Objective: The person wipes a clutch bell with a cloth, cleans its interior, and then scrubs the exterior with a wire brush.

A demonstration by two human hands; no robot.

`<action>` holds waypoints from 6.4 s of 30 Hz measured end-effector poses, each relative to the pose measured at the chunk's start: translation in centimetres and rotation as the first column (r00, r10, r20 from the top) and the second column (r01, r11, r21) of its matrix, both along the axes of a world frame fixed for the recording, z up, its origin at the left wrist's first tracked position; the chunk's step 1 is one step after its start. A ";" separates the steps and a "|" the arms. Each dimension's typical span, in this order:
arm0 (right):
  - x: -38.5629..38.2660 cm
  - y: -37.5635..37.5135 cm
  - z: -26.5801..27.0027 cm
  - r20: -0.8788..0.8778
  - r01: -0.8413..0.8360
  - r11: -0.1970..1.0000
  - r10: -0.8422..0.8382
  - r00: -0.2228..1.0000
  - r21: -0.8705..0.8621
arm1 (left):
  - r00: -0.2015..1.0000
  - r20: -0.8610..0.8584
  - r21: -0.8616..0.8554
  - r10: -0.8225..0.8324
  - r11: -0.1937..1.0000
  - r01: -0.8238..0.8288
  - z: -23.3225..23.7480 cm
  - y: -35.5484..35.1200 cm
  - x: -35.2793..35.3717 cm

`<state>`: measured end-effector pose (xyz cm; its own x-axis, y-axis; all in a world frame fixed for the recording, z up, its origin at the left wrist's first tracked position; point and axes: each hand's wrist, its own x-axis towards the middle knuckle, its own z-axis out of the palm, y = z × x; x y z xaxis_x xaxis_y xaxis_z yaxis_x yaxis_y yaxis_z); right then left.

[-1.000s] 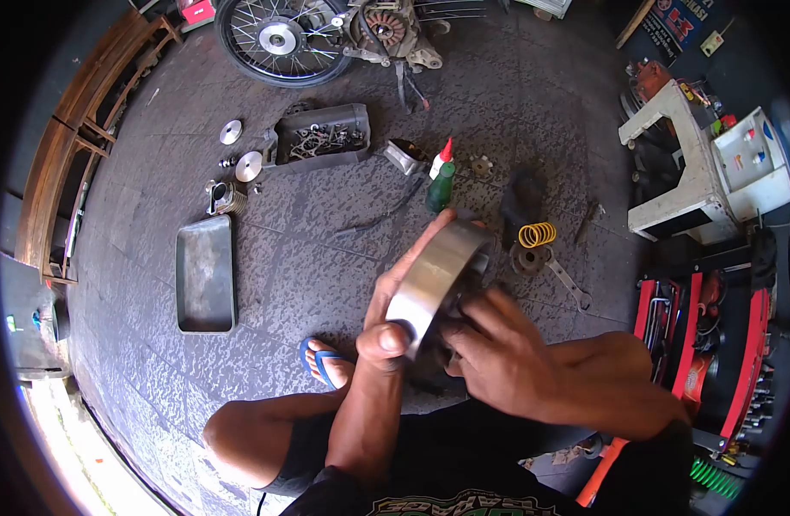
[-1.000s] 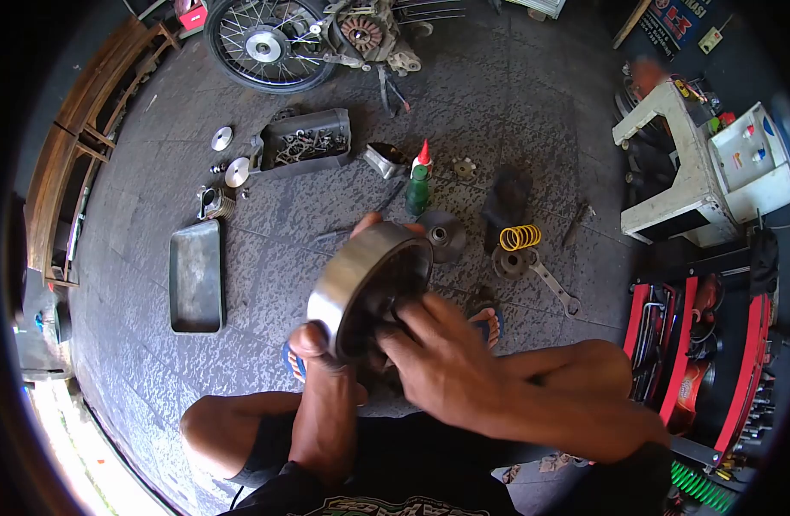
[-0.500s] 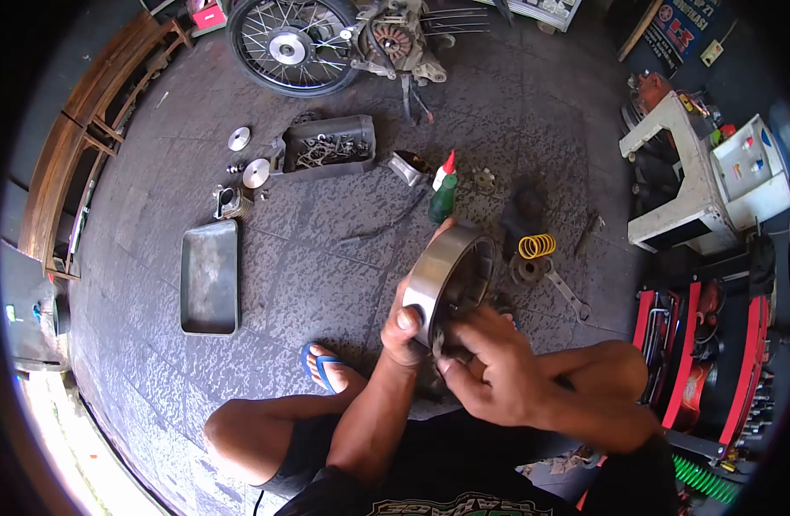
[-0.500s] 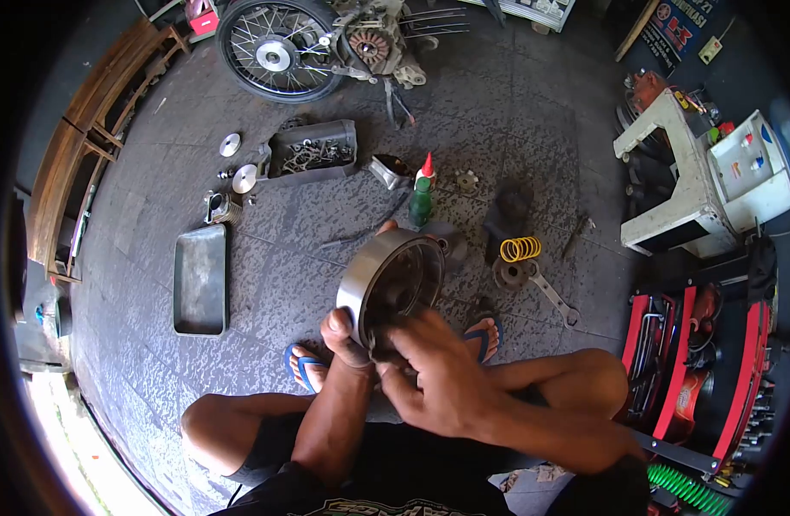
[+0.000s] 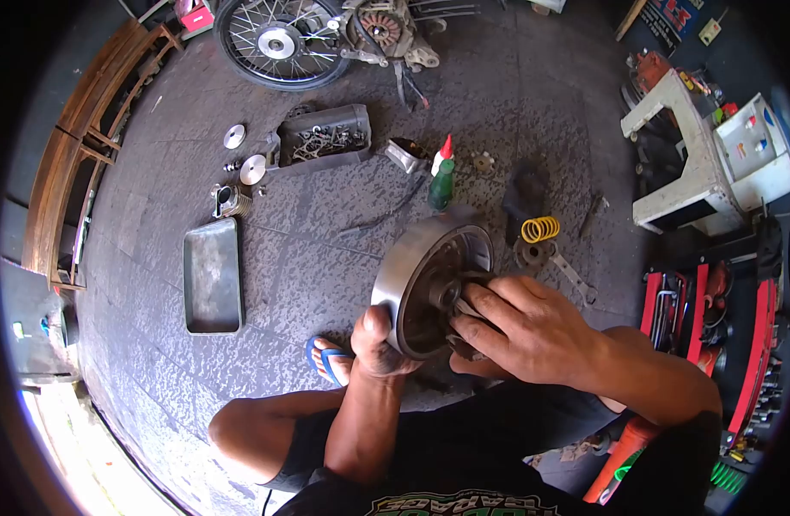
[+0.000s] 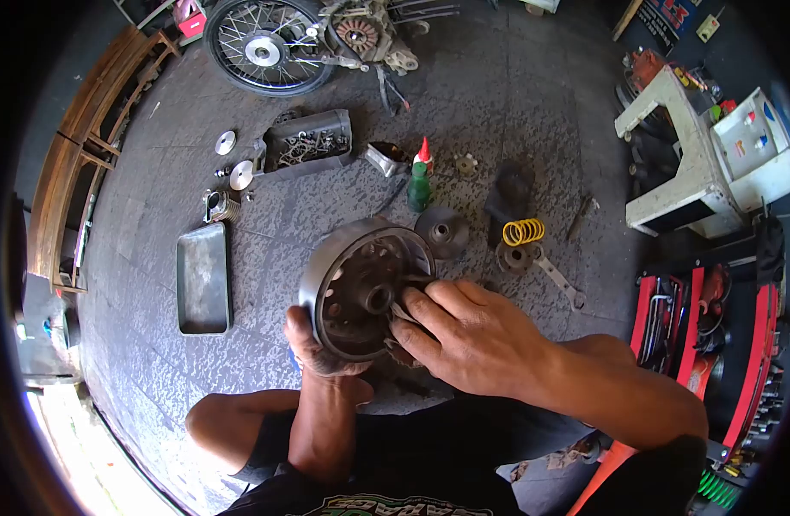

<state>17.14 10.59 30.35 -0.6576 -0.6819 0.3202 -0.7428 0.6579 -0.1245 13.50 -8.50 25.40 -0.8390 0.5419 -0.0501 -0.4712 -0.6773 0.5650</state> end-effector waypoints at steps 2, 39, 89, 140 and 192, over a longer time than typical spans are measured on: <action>0.7 -0.4 -0.3 0.004 0.035 0.999 -0.035 0.999 0.000 | 0.999 -0.041 0.068 0.030 0.997 -0.027 -0.5 0.1 0.1; 2.3 2.3 0.4 0.483 0.694 0.358 -0.520 0.704 -0.625 | 0.967 0.255 0.539 0.007 0.829 -0.148 -0.5 -0.6 -0.8; -2.5 1.3 1.5 0.222 0.006 0.993 -0.032 0.975 0.119 | 0.968 0.251 0.362 -0.015 0.929 -0.080 -2.7 0.0 -1.2; -9.2 -6.7 -1.6 0.321 0.329 0.619 -0.129 0.938 -0.713 | 0.899 0.185 -0.008 0.397 0.915 -0.403 -3.9 0.4 0.5; -2.7 -4.3 3.4 0.114 0.168 0.968 -0.191 0.975 0.186 | 0.943 0.223 0.279 0.246 0.911 -0.304 -0.8 -2.2 0.1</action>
<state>14.40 6.28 33.80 -0.8025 -0.5862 0.1111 -0.5953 0.7991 -0.0838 13.64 -10.74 24.60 -0.9492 0.3037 -0.0828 -0.3147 -0.9200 0.2336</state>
